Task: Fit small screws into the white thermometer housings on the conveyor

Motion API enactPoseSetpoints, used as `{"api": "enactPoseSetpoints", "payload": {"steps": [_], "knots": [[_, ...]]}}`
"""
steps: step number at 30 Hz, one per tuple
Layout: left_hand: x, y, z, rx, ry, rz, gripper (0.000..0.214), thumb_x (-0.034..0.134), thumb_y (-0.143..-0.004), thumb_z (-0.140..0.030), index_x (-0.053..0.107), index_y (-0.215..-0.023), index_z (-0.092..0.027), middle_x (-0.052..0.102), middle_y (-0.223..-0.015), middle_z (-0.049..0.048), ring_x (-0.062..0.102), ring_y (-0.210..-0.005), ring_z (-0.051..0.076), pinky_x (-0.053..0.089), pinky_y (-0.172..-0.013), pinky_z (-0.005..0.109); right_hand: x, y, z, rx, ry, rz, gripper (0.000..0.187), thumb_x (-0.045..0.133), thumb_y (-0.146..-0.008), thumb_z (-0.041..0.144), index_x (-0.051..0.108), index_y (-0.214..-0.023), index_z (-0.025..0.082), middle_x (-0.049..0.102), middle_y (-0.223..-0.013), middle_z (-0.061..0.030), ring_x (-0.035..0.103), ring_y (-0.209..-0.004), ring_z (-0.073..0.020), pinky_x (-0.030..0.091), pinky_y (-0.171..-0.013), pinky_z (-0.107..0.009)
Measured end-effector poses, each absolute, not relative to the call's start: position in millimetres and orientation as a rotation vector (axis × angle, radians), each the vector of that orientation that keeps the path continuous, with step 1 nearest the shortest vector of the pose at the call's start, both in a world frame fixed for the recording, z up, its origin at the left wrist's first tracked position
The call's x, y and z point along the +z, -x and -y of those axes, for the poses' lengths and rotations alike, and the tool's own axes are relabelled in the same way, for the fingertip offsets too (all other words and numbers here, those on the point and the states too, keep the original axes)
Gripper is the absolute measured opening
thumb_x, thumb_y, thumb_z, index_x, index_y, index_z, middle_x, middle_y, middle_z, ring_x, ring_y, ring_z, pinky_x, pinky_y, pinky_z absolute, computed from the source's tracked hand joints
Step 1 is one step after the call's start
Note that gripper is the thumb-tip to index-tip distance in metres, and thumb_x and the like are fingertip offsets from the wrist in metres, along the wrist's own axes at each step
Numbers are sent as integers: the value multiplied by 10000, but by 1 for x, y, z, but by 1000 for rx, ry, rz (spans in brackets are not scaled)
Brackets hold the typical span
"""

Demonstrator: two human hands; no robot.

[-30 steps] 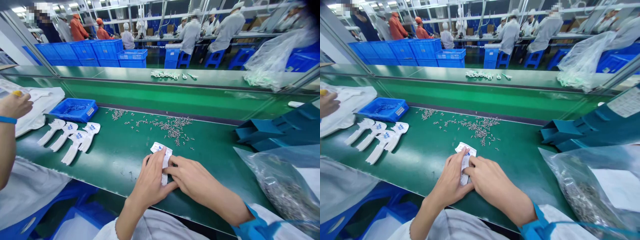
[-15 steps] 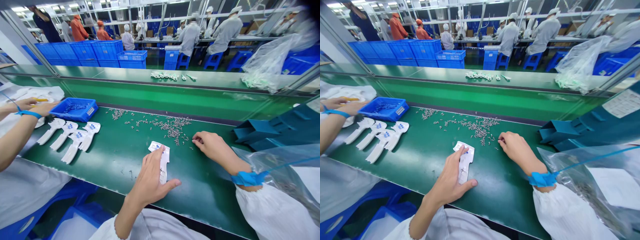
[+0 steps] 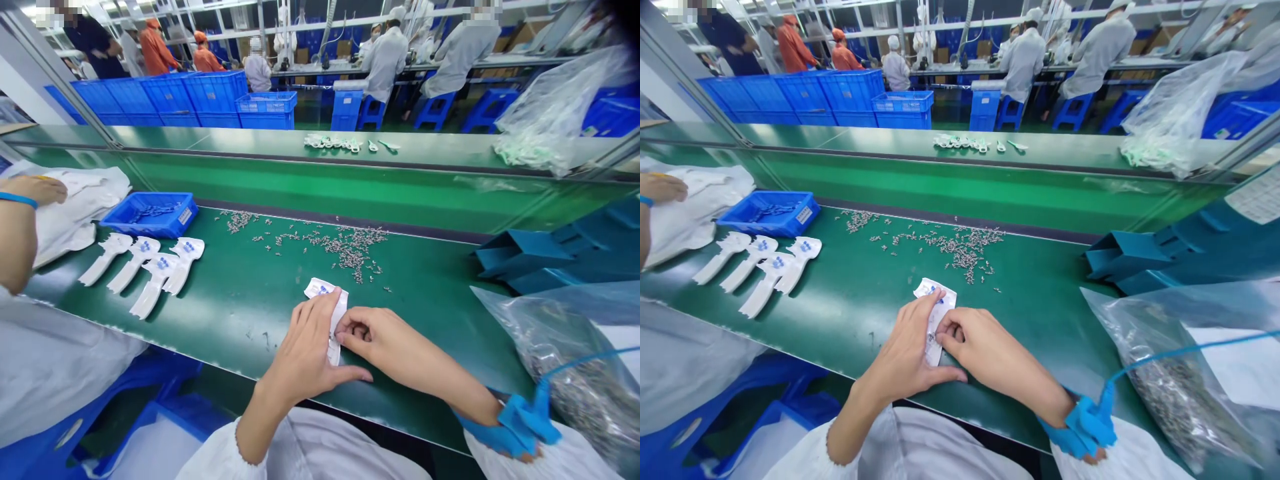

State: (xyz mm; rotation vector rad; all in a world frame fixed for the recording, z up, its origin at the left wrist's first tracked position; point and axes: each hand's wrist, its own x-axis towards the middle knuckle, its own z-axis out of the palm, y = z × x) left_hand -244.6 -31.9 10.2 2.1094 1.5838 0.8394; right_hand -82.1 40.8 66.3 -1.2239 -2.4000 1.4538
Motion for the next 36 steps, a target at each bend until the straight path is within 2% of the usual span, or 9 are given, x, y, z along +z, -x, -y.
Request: {"api": "enactPoseSetpoints", "payload": {"steps": [6, 28, 36], "knots": [[9, 244, 33, 862, -2125, -1585, 1105, 738, -763, -648, 38, -1542, -296, 399, -1514, 130, 386, -1392, 317, 358, -1120, 517, 57, 87, -40, 1504, 1249, 2378, 144, 554, -878, 247, 650, -780, 203, 677, -711, 8, 593, -651, -148, 380, -569, -242], [9, 244, 33, 873, -2144, -1572, 1115, 739, -770, -635, 22, -1546, -279, 419, -1503, 159, 421, -1368, 342, 376, -1095, 529, 63, 89, -45, 1460, 1303, 2513, 191, 516, -889, 266, 609, -733, 205, 652, -693, 6, 546, -627, -147, 328, -542, -257], [9, 244, 32, 884, -2148, -1559, 1114, 749, -774, -612, 26, -1547, -266, 429, -1493, 161, 429, -1365, 328, 374, -1098, 517, 64, 92, -45, 1269, 1396, 2665, 169, 494, -899, 270, 553, -750, 218, 664, -755, 1, 519, -617, -147, 278, -533, -272]]}}
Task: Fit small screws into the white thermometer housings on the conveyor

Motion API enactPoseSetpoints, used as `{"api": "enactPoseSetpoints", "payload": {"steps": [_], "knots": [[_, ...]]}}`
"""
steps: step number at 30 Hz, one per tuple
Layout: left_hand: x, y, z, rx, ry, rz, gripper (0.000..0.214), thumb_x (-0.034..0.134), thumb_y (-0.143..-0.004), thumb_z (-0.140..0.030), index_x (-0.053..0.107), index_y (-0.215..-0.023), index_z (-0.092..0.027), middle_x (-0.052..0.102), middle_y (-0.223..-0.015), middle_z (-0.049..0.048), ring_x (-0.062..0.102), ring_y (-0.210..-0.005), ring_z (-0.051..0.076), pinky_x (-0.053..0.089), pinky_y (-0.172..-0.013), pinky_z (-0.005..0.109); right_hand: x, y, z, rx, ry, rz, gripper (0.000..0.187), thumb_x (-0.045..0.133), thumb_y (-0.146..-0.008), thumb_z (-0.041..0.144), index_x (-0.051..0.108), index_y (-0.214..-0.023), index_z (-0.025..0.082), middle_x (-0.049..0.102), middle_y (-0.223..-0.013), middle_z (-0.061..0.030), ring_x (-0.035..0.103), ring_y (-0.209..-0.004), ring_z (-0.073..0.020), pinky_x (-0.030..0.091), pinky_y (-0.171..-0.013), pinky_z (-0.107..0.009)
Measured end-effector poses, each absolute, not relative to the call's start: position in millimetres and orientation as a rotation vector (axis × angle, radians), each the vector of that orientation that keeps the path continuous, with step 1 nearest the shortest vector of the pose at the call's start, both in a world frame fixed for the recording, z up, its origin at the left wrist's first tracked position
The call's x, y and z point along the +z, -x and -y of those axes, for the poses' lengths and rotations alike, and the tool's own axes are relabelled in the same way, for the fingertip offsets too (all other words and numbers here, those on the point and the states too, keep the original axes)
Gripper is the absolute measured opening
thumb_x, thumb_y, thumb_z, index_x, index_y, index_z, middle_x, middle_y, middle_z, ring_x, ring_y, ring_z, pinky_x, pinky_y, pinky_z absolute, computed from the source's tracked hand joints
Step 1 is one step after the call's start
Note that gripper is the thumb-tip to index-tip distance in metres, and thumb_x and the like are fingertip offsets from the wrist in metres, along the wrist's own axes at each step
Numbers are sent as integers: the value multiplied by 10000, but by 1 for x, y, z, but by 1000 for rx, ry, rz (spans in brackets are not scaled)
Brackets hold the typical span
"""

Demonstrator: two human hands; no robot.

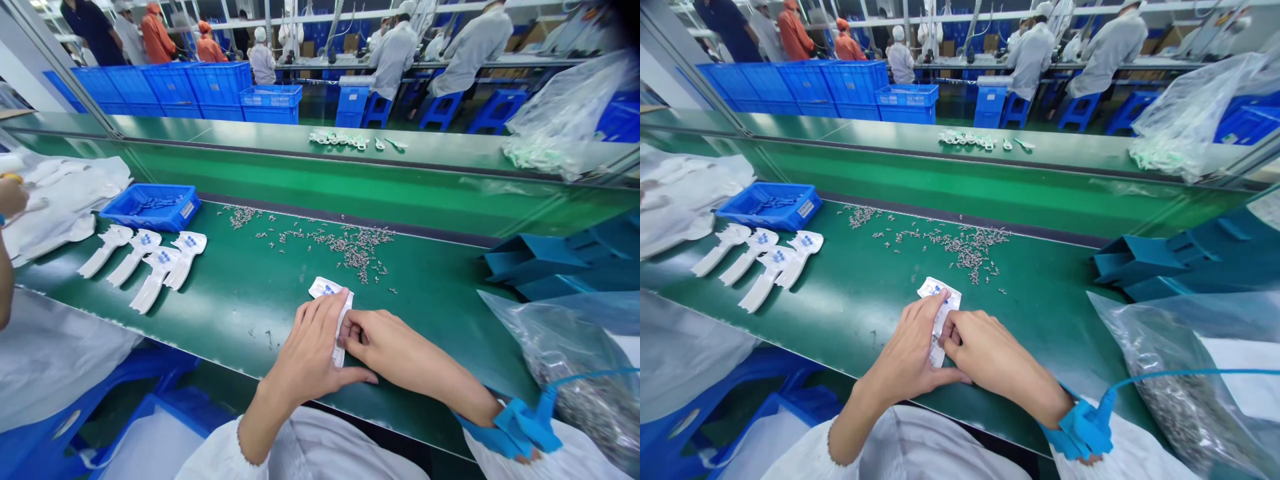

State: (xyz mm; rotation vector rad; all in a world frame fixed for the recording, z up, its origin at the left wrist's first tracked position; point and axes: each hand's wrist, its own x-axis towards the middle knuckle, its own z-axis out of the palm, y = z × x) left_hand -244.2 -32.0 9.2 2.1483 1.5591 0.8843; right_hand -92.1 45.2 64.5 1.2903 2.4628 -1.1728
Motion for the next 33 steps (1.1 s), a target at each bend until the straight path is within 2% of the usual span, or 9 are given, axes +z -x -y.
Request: {"api": "enactPoseSetpoints", "payload": {"steps": [8, 12, 16, 19, 22, 26, 28, 31, 33], "knots": [[10, 243, 32, 889, -2110, -1536, 1189, 769, -709, -660, 18, -1558, -301, 421, -1512, 139, 414, -1378, 333, 380, -1111, 530, 66, 99, -55, -1021, -1208, -2468, 118, 524, -871, 262, 569, -772, 218, 665, -756, -13, 546, -625, -155, 276, -545, -277], [8, 242, 31, 881, -2096, -1533, 1253, 823, -669, -615, -3, -1562, -314, 397, -1530, 143, 392, -1399, 343, 369, -1127, 546, 61, 103, -59, -1010, -1144, -2514, 153, 530, -873, 252, 552, -728, 208, 656, -733, -22, 544, -629, -158, 275, -543, -278], [6, 247, 33, 858, -2067, -1564, 1242, 832, -694, -569, -29, -1557, -329, 386, -1537, 148, 396, -1408, 347, 386, -1117, 557, 66, 98, -61, -1125, -1091, -2559, 151, 588, -863, 280, 591, -733, 205, 668, -729, -8, 578, -666, -157, 314, -567, -266], [12, 256, 39, 773, -2129, -1560, 1140, 797, -794, -454, -45, -1557, -359, 383, -1559, 116, 390, -1425, 317, 396, -1121, 533, 73, 80, -73, -1308, -1153, -2572, 202, 574, -901, 364, 612, -783, 205, 683, -734, 1, 598, -669, -151, 367, -589, -253], [21, 256, 46, 711, -2218, -1614, 931, 647, -940, -320, -38, -1570, -348, 468, -1516, 82, 367, -1445, 289, 372, -1135, 539, 68, 53, -101, -1360, -1384, -2607, 276, 499, -947, 432, 618, -850, 202, 689, -755, -16, 617, -699, -169, 414, -623, -265], [19, 231, 42, 814, -2119, -1963, 792, 523, -992, -368, 7, -1587, -282, 442, -1526, 130, 352, -1434, 366, 448, -1033, 576, 38, 22, -142, -924, -1847, -2883, 281, 441, -973, 436, 584, -901, 205, 655, -781, -36, 584, -705, -192, 423, -669, -309], [10, 217, 33, 869, -2081, -2146, 780, 519, -986, -416, 53, -1589, -254, 417, -1534, 158, 385, -1386, 408, 479, -974, 593, 23, 16, -153, -747, -1884, -3048, 269, 412, -987, 413, 577, -944, 205, 644, -845, -55, 581, -747, -200, 441, -714, -324], [-5, 208, 21, 925, -2097, -2297, 690, 492, -998, -404, 158, -1580, -241, 444, -1502, 180, 513, -1214, 389, 527, -889, 573, 11, 16, -154, -726, -1757, -3183, 267, 383, -999, 391, 579, -986, 210, 632, -936, -65, 597, -815, -201, 461, -771, -322], [-8, 213, 17, 942, -2095, -2347, 621, 466, -1010, -375, 222, -1566, -243, 446, -1494, 181, 561, -1097, 346, 565, -811, 512, 10, 18, -152, -746, -1722, -3204, 266, 376, -1002, 379, 582, -992, 212, 625, -943, -61, 598, -823, -198, 461, -779, -316]]}}
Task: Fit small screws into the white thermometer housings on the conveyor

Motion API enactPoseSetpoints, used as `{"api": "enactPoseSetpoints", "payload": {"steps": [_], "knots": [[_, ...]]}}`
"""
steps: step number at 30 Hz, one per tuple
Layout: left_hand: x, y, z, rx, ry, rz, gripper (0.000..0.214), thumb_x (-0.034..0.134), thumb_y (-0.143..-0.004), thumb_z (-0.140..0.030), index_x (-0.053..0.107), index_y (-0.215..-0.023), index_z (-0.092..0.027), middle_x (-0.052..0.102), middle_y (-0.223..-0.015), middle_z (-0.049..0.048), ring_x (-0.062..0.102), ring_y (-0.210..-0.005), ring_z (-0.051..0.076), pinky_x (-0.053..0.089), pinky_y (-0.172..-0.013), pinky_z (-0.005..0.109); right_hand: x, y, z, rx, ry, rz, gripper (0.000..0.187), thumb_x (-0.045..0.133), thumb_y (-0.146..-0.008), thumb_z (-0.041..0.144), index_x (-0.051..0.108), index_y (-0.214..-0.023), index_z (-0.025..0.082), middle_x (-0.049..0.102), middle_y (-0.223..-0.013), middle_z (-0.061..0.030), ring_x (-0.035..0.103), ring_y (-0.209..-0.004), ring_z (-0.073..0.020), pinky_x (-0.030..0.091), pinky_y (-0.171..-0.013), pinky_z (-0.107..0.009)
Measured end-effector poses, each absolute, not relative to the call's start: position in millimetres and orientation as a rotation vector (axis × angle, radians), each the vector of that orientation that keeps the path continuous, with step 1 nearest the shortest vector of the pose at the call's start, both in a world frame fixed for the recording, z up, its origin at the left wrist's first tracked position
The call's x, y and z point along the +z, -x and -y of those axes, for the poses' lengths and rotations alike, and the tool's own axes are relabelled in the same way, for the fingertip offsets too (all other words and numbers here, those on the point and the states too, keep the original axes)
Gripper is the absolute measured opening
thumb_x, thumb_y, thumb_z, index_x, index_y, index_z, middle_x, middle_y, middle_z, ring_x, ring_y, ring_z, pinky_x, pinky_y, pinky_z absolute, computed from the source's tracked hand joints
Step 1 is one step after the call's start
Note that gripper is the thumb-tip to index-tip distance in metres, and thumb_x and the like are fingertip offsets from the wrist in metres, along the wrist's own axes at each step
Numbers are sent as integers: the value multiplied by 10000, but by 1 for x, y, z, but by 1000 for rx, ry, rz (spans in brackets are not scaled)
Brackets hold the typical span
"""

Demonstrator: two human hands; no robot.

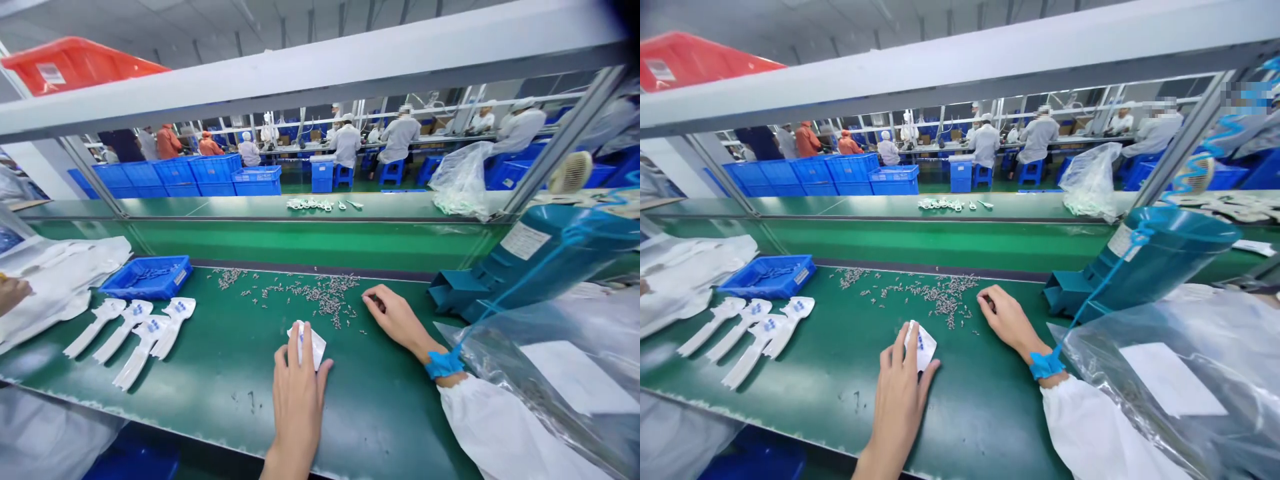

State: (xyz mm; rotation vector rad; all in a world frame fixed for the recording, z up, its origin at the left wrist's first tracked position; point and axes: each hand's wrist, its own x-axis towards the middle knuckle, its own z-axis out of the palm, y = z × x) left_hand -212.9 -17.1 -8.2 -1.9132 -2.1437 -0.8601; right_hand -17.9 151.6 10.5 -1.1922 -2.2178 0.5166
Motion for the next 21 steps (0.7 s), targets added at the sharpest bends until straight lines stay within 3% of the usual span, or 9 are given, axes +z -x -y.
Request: {"api": "enactPoseSetpoints", "payload": {"steps": [7, 12, 17, 21], "knots": [[10, 256, 6, -764, 1848, 2082, 751, 537, -962, -516, 191, -1570, -243, 395, -1531, 155, 553, -1117, 325, 591, -622, 346, 13, 17, -151, 587, 1194, 2191, 242, 387, -1002, 338, 588, -990, 204, 610, -946, -62, 580, -793, -190, 447, -750, -322], [16, 278, -1, -544, 2084, 1873, 605, 468, -994, -419, 269, -1546, -273, 452, -1513, 108, 584, -1091, 294, 566, -523, 271, 15, 15, -150, 571, 1185, 2186, 239, 389, -999, 317, 598, -977, 206, 605, -927, -58, 577, -768, -185, 441, -734, -318], [17, 295, 18, -560, 2186, 1678, 606, 504, -950, -387, 338, -1510, -229, 512, -1457, 133, 574, -1179, 297, 588, -585, 255, 10, 14, -153, 575, 1182, 2164, 248, 382, -1001, 324, 600, -972, 209, 608, -937, -58, 580, -765, -182, 447, -725, -325], [21, 297, 30, -434, 2267, 1480, 616, 575, -876, -449, 471, -1418, -175, 544, -1419, 169, 608, -1123, 311, 608, -646, 302, -1, 14, -159, 576, 1188, 2134, 232, 411, -991, 348, 601, -948, 222, 600, -926, -43, 576, -736, -175, 451, -696, -329]]}}
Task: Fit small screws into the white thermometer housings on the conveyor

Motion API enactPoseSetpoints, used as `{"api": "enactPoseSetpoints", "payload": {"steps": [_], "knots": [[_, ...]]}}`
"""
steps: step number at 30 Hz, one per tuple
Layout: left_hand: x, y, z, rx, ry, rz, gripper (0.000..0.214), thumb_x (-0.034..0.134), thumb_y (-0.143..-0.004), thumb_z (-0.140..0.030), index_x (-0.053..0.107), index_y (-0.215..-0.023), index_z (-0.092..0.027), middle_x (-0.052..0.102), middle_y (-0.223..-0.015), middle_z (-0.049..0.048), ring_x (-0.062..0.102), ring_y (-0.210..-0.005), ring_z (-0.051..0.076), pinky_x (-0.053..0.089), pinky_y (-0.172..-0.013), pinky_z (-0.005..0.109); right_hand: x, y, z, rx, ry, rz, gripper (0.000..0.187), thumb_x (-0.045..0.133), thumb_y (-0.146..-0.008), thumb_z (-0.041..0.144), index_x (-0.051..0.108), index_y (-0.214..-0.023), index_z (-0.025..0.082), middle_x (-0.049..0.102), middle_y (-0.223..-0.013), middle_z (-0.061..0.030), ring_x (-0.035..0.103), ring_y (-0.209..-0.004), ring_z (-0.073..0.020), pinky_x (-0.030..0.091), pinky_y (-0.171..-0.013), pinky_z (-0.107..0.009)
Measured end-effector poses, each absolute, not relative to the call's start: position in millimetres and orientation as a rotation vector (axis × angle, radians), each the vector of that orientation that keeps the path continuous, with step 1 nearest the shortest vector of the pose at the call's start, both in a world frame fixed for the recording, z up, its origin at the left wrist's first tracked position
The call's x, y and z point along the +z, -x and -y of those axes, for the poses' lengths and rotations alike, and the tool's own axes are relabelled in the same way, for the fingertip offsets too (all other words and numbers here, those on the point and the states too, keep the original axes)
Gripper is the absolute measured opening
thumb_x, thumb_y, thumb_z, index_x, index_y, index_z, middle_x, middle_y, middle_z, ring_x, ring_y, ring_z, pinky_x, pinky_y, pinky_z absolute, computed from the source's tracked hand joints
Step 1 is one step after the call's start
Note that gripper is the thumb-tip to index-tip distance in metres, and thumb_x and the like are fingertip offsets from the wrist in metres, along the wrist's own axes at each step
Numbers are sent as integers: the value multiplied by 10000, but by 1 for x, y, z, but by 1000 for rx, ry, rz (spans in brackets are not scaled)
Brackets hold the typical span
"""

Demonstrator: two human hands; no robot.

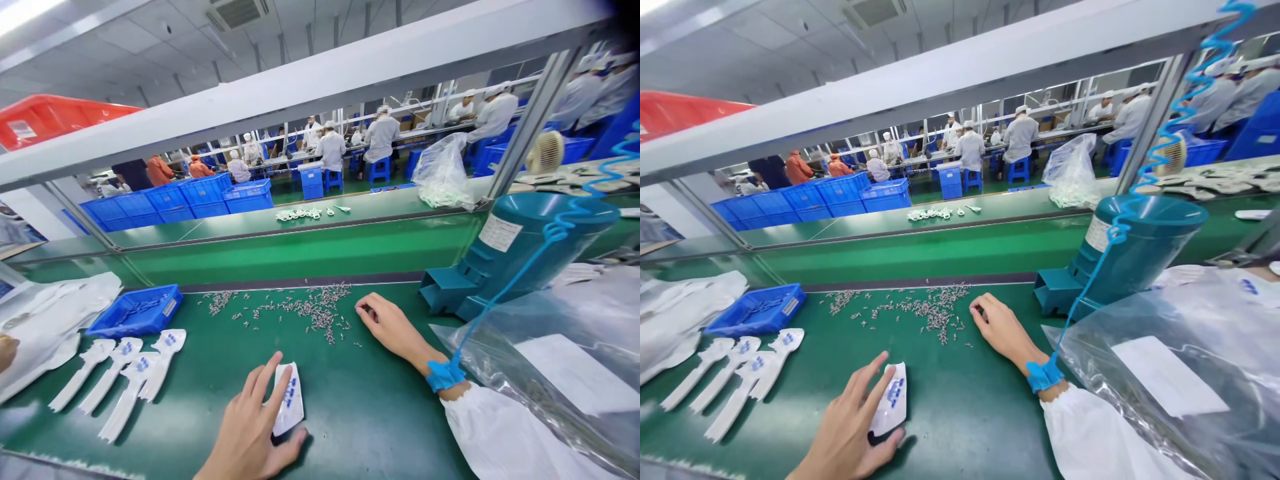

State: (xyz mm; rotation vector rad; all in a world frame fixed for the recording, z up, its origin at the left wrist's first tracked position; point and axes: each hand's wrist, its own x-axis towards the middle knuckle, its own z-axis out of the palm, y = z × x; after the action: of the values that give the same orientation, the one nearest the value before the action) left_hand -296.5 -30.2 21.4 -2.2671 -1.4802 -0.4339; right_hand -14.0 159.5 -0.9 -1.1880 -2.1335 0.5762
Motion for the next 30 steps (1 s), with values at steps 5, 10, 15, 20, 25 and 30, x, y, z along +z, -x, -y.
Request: {"api": "enactPoseSetpoints", "payload": {"steps": [5, 10, 15, 20, 25, 30], "knots": [[17, 295, 29, -402, 2260, 1312, 467, 649, -886, -373, 564, -1295, -163, 628, -1310, 177, 663, -968, 263, 595, -627, 282, -6, 14, -162, 551, 1188, 2125, 214, 421, -989, 344, 597, -946, 229, 596, -919, -34, 579, -728, -175, 454, -688, -330], [25, 310, 1, -493, 2258, 1318, 516, 631, -917, -486, 513, -1352, -235, 552, -1396, 183, 666, -1004, 255, 546, -507, 224, -5, 13, -162, 566, 1189, 2125, 218, 413, -994, 347, 596, -951, 236, 599, -925, -34, 579, -716, -175, 458, -685, -332], [64, 304, -118, -554, 2205, 1704, 682, 595, -896, -613, 439, -1427, -213, 346, -1565, 169, 565, -1219, 308, 608, -766, 359, -4, 14, -162, 566, 1201, 2140, 228, 404, -999, 356, 591, -952, 235, 594, -927, -37, 581, -736, -183, 458, -697, -341], [81, 264, -248, -507, 2238, 1786, 591, 633, -923, -498, 472, -1403, -194, 406, -1518, 155, 522, -1267, 325, 569, -896, 439, 0, 15, -160, 544, 1196, 2156, 261, 364, -1010, 364, 586, -948, 240, 611, -941, -35, 592, -720, -176, 480, -699, -338], [76, 236, -283, -430, 2219, 1876, 371, 613, -965, -372, 569, -1277, -175, 572, -1317, 106, 611, -1126, 250, 538, -928, 462, -16, 8, -167, 519, 1173, 2138, 321, 388, -981, 477, 615, -954, 252, 659, -954, -42, 635, -723, -182, 536, -691, -335], [71, 251, -261, -282, 2186, 2025, 442, 590, -966, -431, 537, -1325, -180, 531, -1379, 116, 549, -1228, 285, 477, -1000, 509, -54, -1, -186, 462, 1100, 2140, 385, 483, -879, 601, 666, -990, 281, 713, -1037, -88, 694, -931, -319, 573, -803, -487]]}}
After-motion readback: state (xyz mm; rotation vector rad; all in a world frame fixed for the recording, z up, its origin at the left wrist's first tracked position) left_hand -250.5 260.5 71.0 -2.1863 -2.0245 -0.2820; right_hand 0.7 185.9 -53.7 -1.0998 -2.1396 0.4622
